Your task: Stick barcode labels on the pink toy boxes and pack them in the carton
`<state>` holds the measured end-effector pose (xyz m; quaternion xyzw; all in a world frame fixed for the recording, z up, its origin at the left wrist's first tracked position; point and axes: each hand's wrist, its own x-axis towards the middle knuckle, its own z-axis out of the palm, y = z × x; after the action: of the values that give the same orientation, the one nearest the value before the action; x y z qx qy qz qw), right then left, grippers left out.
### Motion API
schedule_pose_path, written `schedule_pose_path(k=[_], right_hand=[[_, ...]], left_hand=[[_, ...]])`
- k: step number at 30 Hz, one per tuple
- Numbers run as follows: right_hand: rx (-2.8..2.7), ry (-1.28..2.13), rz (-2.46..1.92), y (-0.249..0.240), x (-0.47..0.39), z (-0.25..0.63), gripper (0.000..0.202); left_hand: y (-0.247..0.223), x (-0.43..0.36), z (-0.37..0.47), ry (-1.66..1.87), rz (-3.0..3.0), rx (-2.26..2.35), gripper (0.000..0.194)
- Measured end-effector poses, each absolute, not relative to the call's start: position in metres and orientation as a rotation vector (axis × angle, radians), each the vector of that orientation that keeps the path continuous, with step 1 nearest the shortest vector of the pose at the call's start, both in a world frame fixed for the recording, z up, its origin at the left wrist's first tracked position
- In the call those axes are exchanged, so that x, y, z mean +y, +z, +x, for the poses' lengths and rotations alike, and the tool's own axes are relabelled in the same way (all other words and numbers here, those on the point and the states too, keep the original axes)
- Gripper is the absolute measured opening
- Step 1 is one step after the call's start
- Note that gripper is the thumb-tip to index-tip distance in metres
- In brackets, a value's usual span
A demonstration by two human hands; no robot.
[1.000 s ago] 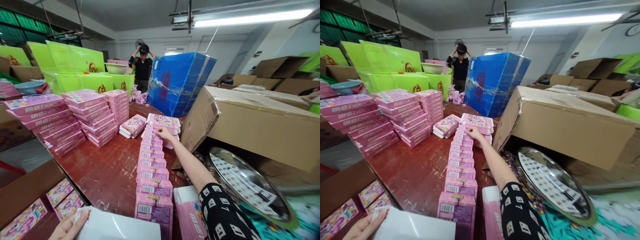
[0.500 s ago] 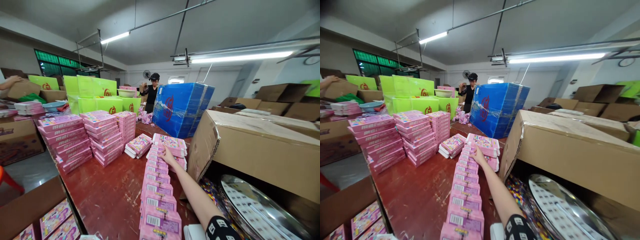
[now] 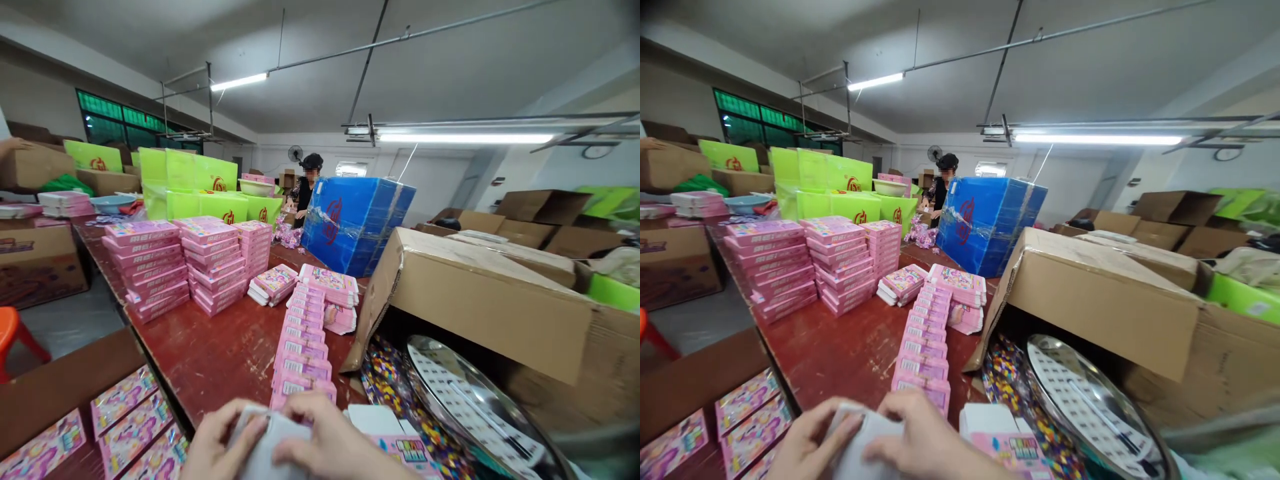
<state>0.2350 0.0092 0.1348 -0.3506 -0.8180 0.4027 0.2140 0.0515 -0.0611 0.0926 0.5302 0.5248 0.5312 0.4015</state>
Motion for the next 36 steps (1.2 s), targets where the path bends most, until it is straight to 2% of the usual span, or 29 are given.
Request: schedule_pose_path(k=[2,5,9,17,23,27,30,34,36], right_hand=[[-2.214,1.103,-1.045,0.14,0.003,0.243,0.013],[-2.159,1.156,-0.964,0.154,0.013,0.252,0.007],[-2.075,1.134,-0.847,0.16,0.025,0.256,0.014],[-2.109,0.962,-0.86,0.143,0.033,0.256,0.023],[-2.074,0.459,-0.677,0.139,0.027,0.257,0.011],[-2.067,0.138,-0.554,0.135,0.021,0.259,0.022],[-1.998,0.283,-0.54,0.136,0.019,0.257,0.027],[-1.93,0.663,-0.596,0.139,0.021,0.248,0.05],[-1.912,0.775,-0.588,0.141,0.02,0.242,0.048]], left_hand=[[0.105,-0.057,0.062,1.388,1.408,1.306,0.039],[0.116,-0.049,0.07,1.467,1.45,1.326,0.038],[0.117,-0.038,0.08,1.483,1.447,1.28,0.037],[0.11,-0.026,0.089,1.573,1.493,1.251,0.031],[0.112,-0.021,0.089,1.581,1.479,1.261,0.036],[0.11,-0.021,0.088,1.578,1.405,1.249,0.041],[0.105,-0.022,0.088,1.574,1.418,1.28,0.042],[0.099,-0.024,0.088,1.584,1.523,1.319,0.04],[0.097,-0.025,0.088,1.596,1.53,1.336,0.041]])
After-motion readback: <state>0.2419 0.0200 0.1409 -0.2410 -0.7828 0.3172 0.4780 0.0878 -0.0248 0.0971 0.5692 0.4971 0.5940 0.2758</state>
